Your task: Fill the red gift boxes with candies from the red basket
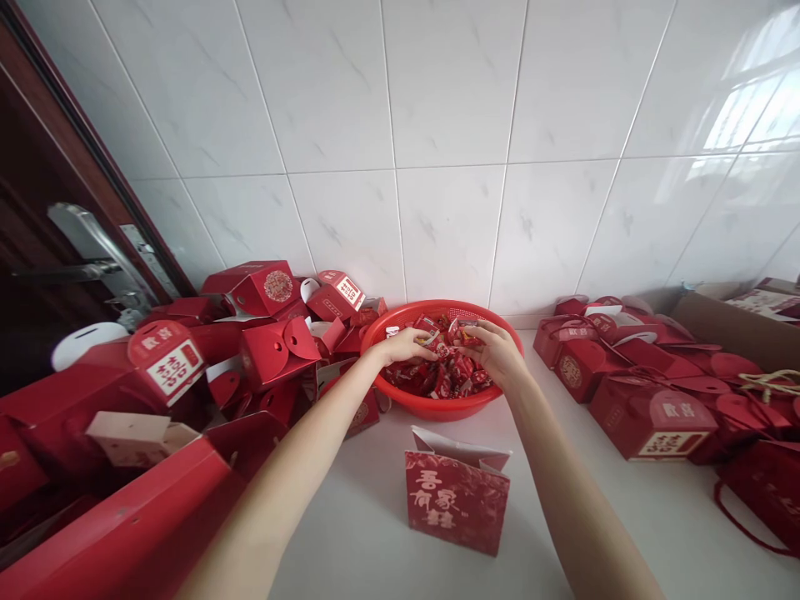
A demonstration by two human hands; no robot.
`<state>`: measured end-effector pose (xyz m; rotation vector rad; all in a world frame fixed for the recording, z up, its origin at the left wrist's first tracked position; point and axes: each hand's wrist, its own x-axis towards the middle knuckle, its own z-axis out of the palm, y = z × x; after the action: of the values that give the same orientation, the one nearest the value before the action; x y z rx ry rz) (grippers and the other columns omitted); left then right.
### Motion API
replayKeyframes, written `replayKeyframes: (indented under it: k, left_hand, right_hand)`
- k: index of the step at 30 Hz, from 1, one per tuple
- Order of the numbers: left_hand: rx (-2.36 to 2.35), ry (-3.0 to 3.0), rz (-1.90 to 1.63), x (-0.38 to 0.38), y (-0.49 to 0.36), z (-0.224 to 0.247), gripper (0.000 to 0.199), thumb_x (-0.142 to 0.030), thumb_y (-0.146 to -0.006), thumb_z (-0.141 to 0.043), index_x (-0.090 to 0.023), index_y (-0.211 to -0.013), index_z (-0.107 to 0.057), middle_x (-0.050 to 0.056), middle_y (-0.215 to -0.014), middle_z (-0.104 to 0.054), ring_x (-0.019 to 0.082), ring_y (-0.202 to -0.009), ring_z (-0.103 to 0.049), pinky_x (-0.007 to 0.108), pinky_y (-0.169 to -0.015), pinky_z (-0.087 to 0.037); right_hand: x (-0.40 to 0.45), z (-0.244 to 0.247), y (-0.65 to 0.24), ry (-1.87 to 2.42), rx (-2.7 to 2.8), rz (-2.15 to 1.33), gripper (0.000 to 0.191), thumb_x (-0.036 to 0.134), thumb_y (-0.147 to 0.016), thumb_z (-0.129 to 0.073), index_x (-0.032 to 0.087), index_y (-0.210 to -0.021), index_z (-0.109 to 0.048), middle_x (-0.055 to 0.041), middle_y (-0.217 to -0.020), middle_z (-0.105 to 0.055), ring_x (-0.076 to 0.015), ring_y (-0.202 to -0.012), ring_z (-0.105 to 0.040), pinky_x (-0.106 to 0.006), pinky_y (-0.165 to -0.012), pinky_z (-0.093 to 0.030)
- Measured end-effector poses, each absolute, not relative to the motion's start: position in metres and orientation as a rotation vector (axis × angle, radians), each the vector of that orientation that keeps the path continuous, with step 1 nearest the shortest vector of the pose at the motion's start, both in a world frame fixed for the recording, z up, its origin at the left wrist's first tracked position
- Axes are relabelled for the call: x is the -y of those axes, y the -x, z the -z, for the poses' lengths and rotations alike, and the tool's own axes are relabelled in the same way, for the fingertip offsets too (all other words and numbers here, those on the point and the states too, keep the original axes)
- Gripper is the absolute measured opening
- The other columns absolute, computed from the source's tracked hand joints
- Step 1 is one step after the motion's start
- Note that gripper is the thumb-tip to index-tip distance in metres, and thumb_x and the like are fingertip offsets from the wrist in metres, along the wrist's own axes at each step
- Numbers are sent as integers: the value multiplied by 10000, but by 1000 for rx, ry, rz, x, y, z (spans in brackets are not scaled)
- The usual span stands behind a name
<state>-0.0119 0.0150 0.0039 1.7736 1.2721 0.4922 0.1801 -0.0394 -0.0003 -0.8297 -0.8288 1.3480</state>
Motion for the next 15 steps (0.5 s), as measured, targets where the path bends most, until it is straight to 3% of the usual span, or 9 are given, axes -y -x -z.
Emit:
replayKeyframes:
  k: [5, 9, 12, 15]
  left_hand:
    - [-1004, -1694, -661, -15, 6, -1, 541, -326, -678, -849, -168, -1150, -637, 70, -969, -710, 220, -904, -701, 385, -849, -570]
    - [-1362, -1925, -516, -18, 9, 2, 301, -288, -822, -696, -179, -1100, -655, 59, -934, -727, 201, -859, -715, 290, -752, -558]
    - [-1583, -1987, -416, -23, 16, 6, 149, -227, -766, -684, -155, -896, -698, 89, -852, -732, 256, -891, -706, 284, -723, -524]
    - [-1790, -2012, -256, -27, 22, 9, 182, -187, -648, -717, -148, -824, -703, 124, -831, -731, 310, -922, -690, 302, -706, -500]
  right_hand:
    - [42, -1, -180, 829, 829, -1338, 198, 201, -614, -817, 182, -708, -645, -30, -732, -729, -152, -643, -695, -229, -569, -589]
    - [44, -3, -180, 817, 839, -1349, 210, 213, -618, -831, 178, -700, -641, -39, -714, -728, -146, -626, -687, -217, -553, -577]
    - [45, -3, -180, 811, 831, -1351, 242, 218, -598, -852, 185, -703, -637, -19, -683, -717, -127, -581, -665, -200, -522, -566]
    - [44, -2, -180, 821, 801, -1342, 306, 215, -552, -883, 198, -677, -604, 6, -670, -708, -110, -538, -635, -198, -488, -560]
